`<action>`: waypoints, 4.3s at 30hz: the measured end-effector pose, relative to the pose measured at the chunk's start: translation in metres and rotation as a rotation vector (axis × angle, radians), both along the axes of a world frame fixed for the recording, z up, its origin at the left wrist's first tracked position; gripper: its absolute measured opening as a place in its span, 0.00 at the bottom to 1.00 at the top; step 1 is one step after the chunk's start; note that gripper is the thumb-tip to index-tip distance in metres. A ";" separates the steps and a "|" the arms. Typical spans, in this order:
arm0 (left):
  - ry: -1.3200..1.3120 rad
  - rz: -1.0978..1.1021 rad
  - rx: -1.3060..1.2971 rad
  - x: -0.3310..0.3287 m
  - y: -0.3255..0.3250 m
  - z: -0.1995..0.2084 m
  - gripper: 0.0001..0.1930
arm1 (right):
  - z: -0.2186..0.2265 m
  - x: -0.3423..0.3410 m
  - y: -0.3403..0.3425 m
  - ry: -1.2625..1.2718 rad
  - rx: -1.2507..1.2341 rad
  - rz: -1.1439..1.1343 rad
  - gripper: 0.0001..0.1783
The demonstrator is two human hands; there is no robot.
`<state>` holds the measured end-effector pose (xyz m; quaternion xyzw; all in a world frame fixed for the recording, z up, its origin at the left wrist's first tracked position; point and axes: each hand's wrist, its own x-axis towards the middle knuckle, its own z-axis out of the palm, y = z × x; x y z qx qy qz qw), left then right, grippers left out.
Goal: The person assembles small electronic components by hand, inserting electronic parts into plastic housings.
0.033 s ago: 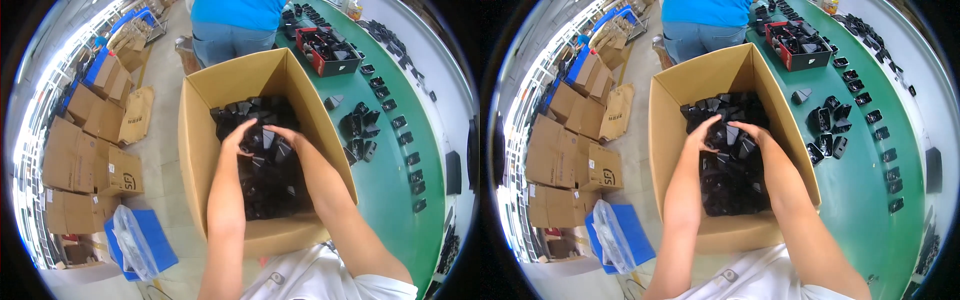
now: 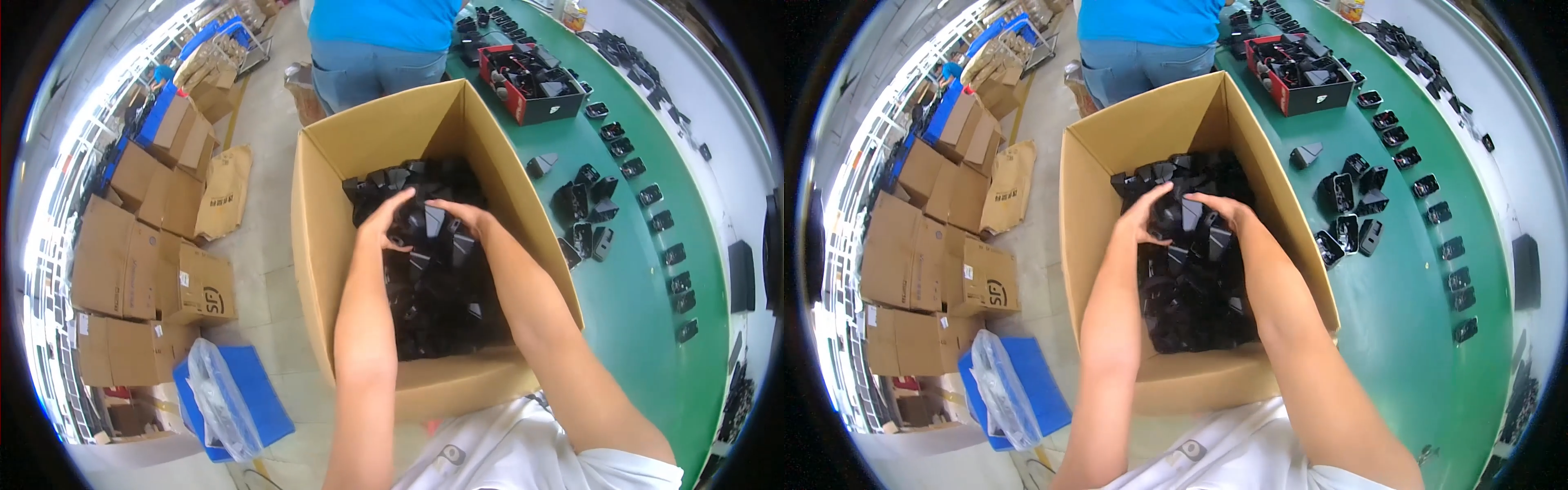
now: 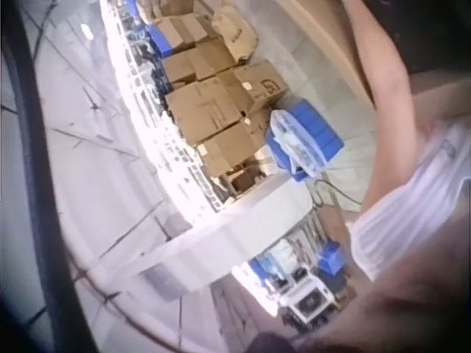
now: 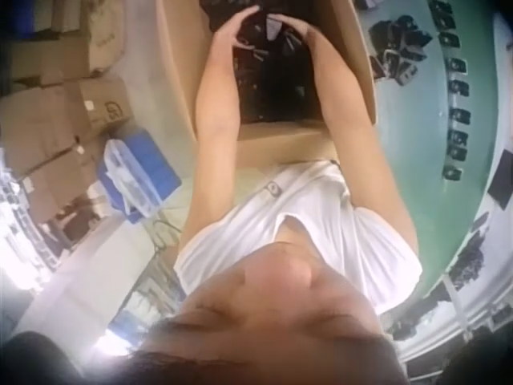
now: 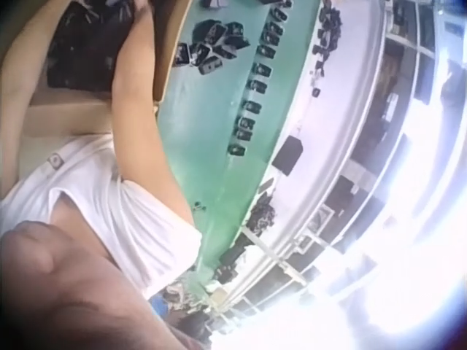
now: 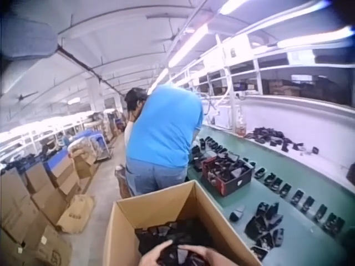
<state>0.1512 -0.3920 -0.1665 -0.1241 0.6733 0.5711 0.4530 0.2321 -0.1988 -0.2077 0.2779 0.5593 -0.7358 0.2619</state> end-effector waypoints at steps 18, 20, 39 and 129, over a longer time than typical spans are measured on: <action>0.596 -0.449 0.416 0.059 0.234 0.203 0.16 | 0.196 0.069 0.210 0.478 0.366 -0.258 0.25; 0.577 -0.448 0.407 0.073 0.261 0.174 0.19 | 0.183 0.096 0.219 0.467 0.493 -0.339 0.25; 1.477 -0.742 0.181 0.122 0.241 0.120 0.16 | 0.180 0.200 0.234 0.234 1.003 -0.163 0.26; 0.242 -0.413 0.157 0.022 0.051 0.153 0.27 | 0.206 0.068 0.037 0.387 0.050 0.048 0.34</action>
